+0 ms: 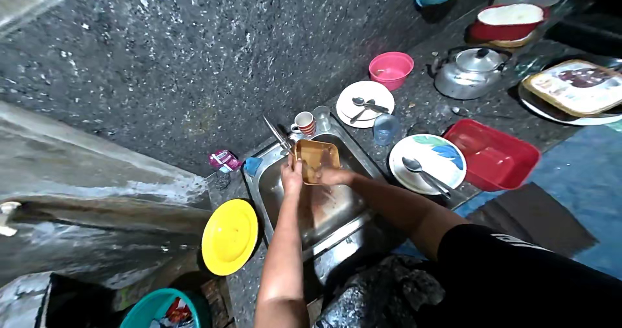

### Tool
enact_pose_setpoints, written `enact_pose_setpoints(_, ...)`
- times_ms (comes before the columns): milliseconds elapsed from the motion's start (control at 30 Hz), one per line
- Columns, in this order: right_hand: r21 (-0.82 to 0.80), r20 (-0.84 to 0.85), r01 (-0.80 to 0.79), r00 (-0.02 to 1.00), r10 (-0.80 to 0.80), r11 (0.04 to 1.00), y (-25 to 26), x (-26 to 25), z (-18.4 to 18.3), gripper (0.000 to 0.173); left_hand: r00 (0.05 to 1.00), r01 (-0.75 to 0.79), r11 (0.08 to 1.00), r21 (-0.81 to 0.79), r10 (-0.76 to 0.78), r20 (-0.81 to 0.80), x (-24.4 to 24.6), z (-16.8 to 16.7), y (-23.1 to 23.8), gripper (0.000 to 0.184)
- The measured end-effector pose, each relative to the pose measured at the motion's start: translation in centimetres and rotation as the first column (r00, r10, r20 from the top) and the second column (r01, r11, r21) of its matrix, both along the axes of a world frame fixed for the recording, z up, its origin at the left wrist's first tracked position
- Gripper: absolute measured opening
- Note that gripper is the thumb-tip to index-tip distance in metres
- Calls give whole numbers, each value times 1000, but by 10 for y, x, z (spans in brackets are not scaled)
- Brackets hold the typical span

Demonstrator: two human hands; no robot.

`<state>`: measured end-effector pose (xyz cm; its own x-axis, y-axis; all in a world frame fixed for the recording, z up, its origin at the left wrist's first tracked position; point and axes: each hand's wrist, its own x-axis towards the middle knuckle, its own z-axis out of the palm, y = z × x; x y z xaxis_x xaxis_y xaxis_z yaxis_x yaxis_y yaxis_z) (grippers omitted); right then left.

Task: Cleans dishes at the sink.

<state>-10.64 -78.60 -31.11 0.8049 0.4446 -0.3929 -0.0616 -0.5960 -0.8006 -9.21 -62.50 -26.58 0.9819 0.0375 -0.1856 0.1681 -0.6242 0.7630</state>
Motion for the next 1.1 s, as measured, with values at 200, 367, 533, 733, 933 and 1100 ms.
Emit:
enact_pose_setpoints(200, 87, -16, 25, 1000, -23, 996, 17, 5, -3, 31, 999, 15, 996, 84, -18, 36, -5, 14, -3, 53)
enact_pose_setpoints(367, 11, 251, 228, 942, -223, 974, 7, 26, -8, 31, 995, 50, 979, 199, -66, 79, -9, 34, 5, 55)
enact_pose_setpoints(533, -22, 153, 371, 919, -364, 928, 18, 27, -19, 40, 976, 98, 934, 345, -158, 148, -17, 40, -7, 54)
enact_pose_setpoints(733, -53, -133, 152, 978, -158, 987, 26, 3, 1, 34, 938, 117, 858, 501, -261, 228, -19, 31, -11, 54)
enact_pose_setpoints(933, 18, -125, 505, 858, -499, 863, -1, 21, -10, 39, 929, -1, 893, 450, -166, 332, -18, 17, 16, 53)
enact_pose_setpoints(1100, -10, -143, 530, 838, -526, 848, -2, 25, -29, 54, 964, -117, 989, 87, 92, 250, -26, 10, 39, 52)
